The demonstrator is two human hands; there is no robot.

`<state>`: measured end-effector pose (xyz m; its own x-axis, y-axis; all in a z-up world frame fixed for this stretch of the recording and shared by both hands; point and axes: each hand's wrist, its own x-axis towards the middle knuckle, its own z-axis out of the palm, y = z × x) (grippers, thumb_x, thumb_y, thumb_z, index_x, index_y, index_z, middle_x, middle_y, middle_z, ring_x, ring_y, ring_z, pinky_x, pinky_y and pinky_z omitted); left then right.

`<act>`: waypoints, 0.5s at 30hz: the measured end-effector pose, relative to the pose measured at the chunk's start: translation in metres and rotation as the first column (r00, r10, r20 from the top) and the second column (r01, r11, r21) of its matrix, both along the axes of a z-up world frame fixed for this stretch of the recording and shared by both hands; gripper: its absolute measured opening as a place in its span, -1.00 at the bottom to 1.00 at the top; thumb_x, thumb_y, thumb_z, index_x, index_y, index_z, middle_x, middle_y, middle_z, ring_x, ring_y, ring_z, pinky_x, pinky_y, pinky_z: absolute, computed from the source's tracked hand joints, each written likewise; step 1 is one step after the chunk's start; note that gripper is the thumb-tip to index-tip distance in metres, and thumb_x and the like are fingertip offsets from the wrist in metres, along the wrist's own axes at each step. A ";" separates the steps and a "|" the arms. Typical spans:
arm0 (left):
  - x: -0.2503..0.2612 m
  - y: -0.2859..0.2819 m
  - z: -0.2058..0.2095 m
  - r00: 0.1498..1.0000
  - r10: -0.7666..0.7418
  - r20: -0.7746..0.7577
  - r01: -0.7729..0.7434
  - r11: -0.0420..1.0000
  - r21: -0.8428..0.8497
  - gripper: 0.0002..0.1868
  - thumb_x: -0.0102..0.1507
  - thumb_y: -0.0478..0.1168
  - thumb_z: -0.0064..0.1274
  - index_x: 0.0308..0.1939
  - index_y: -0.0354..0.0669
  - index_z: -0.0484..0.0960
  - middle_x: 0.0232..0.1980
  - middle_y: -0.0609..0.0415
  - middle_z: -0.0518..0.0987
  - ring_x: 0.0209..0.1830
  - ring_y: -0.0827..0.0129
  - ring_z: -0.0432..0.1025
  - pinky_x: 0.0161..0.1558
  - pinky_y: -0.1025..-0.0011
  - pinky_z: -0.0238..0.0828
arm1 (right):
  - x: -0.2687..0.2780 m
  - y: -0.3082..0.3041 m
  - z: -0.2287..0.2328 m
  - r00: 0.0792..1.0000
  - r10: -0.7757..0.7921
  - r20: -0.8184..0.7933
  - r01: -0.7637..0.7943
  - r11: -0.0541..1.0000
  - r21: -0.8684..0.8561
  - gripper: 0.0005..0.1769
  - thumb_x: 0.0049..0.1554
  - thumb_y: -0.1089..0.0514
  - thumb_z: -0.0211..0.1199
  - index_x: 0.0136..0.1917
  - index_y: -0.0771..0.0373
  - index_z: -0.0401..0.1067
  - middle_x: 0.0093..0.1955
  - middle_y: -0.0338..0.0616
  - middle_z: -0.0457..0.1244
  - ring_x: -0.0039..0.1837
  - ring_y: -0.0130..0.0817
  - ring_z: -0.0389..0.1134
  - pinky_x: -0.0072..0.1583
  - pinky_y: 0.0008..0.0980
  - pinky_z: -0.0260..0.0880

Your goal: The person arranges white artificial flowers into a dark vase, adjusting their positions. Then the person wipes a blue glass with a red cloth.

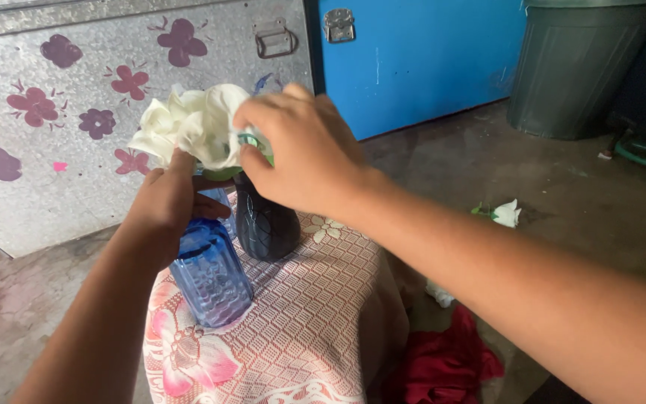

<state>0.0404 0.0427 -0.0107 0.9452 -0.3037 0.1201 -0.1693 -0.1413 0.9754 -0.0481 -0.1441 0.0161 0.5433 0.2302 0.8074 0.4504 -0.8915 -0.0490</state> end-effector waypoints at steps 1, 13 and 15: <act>0.001 -0.001 -0.001 1.000 0.001 -0.003 -0.001 1.000 -0.005 -0.31 0.39 0.21 -0.44 0.11 -0.34 0.54 -0.09 -0.14 0.69 -0.43 0.14 0.52 -0.26 0.27 0.49 | -0.001 0.002 -0.002 1.000 -0.010 0.014 0.011 0.998 -0.059 -0.71 0.03 0.14 0.28 0.06 0.16 0.53 0.06 -0.26 0.41 0.13 -0.23 0.34 0.15 -0.18 0.28; 0.002 -0.003 0.005 0.993 -0.002 -0.118 0.001 1.000 -0.011 -0.31 0.35 0.28 -0.44 0.33 -0.06 0.40 0.01 -0.18 0.69 -0.28 0.06 0.57 -0.13 0.26 0.47 | -0.015 -0.002 -0.021 0.993 0.112 0.021 -0.110 0.992 -0.066 -0.45 0.02 0.16 0.32 0.30 0.22 0.42 0.37 -0.07 0.29 0.37 -0.17 0.32 0.33 -0.11 0.26; -0.002 -0.005 0.010 0.994 0.001 -0.106 -0.005 0.999 -0.044 -0.31 0.32 0.27 -0.45 0.36 0.00 0.38 0.04 -0.18 0.67 -0.27 0.03 0.60 -0.09 0.20 0.52 | -0.017 -0.009 -0.019 0.982 0.185 0.044 -0.184 0.983 -0.024 -0.42 0.08 0.20 0.31 0.38 0.22 0.36 0.45 -0.03 0.24 0.42 -0.15 0.32 0.41 -0.20 0.36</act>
<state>0.0380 0.0381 -0.0003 0.9542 -0.2974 0.0323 -0.0642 -0.0984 0.9931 -0.0654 -0.1529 -0.0025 0.4525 0.3387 0.8250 0.6084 -0.7936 -0.0079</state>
